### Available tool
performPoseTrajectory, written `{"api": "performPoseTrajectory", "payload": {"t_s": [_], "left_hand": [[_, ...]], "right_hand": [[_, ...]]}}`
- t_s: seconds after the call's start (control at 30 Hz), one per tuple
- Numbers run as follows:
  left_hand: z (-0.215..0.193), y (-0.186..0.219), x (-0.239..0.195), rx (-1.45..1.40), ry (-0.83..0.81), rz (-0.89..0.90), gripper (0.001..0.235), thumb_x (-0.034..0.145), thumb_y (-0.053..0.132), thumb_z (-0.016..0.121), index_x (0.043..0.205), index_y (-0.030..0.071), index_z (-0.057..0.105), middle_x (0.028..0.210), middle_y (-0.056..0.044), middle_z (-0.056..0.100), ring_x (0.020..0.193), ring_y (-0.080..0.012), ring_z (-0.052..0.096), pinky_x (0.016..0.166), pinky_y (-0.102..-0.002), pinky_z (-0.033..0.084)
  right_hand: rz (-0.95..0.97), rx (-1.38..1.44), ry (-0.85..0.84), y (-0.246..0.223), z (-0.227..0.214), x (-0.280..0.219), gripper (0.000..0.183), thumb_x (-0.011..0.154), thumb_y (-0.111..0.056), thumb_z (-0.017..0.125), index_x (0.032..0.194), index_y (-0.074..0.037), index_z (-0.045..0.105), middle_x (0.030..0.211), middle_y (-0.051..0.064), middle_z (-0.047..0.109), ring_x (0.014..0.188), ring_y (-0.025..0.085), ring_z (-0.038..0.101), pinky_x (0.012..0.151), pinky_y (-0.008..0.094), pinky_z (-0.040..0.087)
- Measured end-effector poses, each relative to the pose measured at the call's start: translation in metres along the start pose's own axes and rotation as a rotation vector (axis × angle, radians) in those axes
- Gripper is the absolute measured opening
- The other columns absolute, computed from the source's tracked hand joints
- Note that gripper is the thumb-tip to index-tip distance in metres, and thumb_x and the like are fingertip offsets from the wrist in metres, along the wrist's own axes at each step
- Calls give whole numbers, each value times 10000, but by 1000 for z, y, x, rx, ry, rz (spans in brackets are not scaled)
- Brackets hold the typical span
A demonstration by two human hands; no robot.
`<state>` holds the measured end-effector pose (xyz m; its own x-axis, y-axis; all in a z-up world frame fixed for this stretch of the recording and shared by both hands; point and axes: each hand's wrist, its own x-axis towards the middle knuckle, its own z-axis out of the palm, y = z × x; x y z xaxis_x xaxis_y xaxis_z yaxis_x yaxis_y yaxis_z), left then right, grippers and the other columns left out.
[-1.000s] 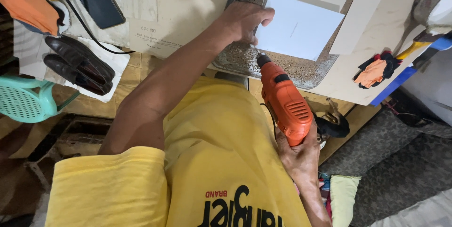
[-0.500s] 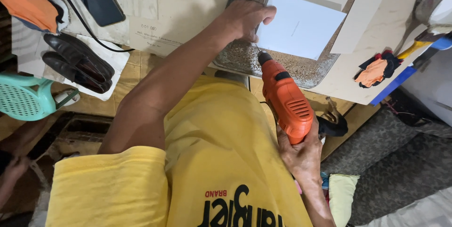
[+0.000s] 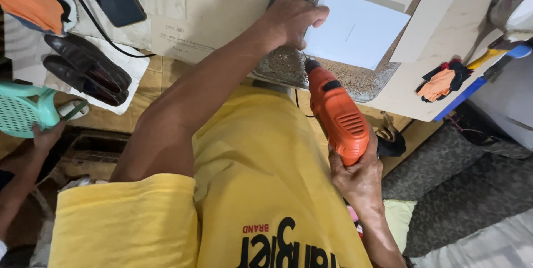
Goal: Aligning a stack of paper and using a handheld power drill to create holes through the stack.
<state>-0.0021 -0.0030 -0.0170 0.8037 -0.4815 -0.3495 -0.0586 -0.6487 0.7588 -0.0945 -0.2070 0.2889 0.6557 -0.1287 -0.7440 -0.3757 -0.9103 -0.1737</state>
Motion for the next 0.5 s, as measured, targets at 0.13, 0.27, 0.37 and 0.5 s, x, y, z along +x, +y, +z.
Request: {"api": "performPoseTrajectory", "payload": {"t_s": [0.13,0.27,0.37,0.5], "left_hand": [[-11,9,-6,-18,-17,-15,463,678,156,810,1004,202,485,867,-6,652,703,-281,598,593,-469,455],[-8,8,-6,-10,-19,0,476,670,157,798,1018,195,477,887,-17,655,727,-305,608,583,-474,438],[-9,8,-7,-9,-15,0,468,666,151,780,1018,196,474,895,-19,654,729,-314,606,595,-479,436],[-7,6,-6,-13,6,28,473,665,152,803,1019,178,492,867,-16,651,685,-286,589,578,-465,451]], "right_hand": [[70,3,-35,-18,-4,-1,797,816,-216,690,1551,-178,386,877,76,737,705,269,684,809,368,551],[41,1,-30,-24,-2,-2,794,820,-247,696,1546,-169,384,1044,79,742,850,288,708,849,409,538],[53,-5,-18,-28,-1,-2,790,816,-246,697,1542,-168,393,1008,78,751,825,288,712,850,402,544],[24,-4,-1,-30,1,-3,790,802,-208,700,1530,-159,399,1080,81,748,884,294,719,877,401,544]]}}
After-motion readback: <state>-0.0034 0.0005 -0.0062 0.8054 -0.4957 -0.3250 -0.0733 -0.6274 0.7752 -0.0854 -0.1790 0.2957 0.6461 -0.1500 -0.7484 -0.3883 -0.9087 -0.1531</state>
